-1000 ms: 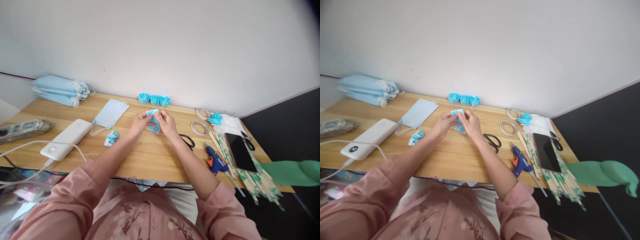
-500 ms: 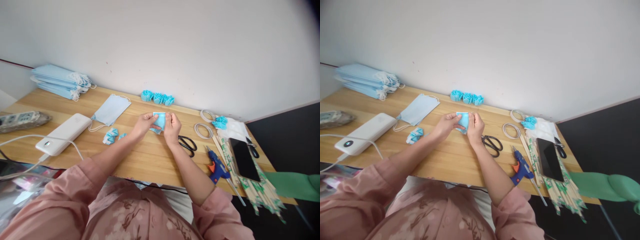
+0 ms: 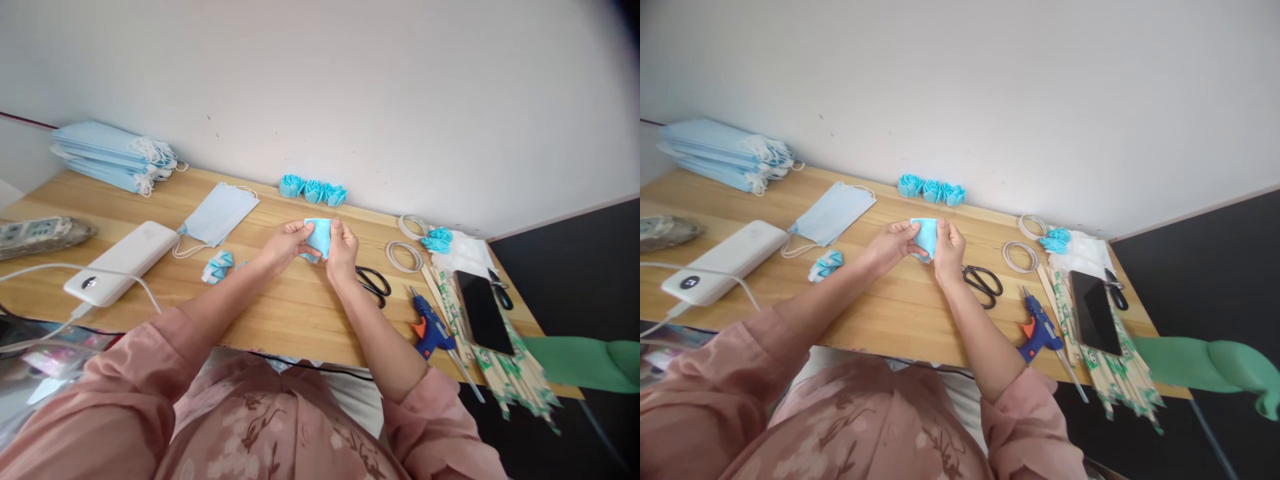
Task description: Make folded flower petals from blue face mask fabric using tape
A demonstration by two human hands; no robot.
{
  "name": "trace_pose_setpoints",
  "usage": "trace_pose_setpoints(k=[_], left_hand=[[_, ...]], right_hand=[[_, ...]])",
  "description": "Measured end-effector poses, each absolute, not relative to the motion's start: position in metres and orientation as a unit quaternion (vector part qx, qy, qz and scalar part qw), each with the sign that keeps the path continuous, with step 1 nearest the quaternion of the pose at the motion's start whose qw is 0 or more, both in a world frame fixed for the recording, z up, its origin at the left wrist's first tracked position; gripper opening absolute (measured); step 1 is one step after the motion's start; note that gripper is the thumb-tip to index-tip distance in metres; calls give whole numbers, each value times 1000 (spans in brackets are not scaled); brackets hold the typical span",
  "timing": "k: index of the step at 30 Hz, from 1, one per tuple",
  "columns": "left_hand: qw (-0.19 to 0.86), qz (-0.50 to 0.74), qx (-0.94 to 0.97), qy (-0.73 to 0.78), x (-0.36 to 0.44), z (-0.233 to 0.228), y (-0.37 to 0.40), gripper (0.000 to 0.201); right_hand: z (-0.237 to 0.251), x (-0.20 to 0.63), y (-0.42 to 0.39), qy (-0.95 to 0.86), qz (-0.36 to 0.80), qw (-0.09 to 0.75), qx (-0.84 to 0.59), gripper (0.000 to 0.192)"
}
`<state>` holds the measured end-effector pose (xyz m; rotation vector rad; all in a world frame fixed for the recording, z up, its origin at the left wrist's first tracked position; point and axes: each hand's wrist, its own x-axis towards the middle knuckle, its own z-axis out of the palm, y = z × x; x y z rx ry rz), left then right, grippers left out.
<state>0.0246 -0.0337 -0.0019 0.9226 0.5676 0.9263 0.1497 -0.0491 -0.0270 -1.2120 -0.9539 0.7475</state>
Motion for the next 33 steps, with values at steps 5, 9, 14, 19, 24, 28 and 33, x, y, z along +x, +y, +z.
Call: trace_pose_setpoints(k=[5, 9, 14, 19, 24, 28, 33], left_hand=[[745, 438, 418, 281, 27, -6, -34, 39], [741, 440, 419, 287, 27, -8, -34, 41], [736, 452, 411, 293, 23, -6, -31, 42], [718, 482, 395, 310, 19, -7, -28, 38], [703, 482, 409, 326, 21, -7, -29, 38], [683, 493, 421, 336, 22, -3, -32, 39], [628, 515, 470, 346, 22, 5, -35, 38]], right_hand=[[-29, 156, -52, -470, 253, 637, -557, 50], [-29, 157, -51, -479, 250, 628, -560, 51], [-28, 157, -51, -460, 323, 633, -533, 52], [-22, 158, -57, -484, 370, 593, -527, 58], [-21, 156, -60, -547, 274, 571, -548, 44], [-22, 156, -59, -551, 234, 569, -564, 41], [-23, 159, -58, -542, 253, 575, -558, 42]])
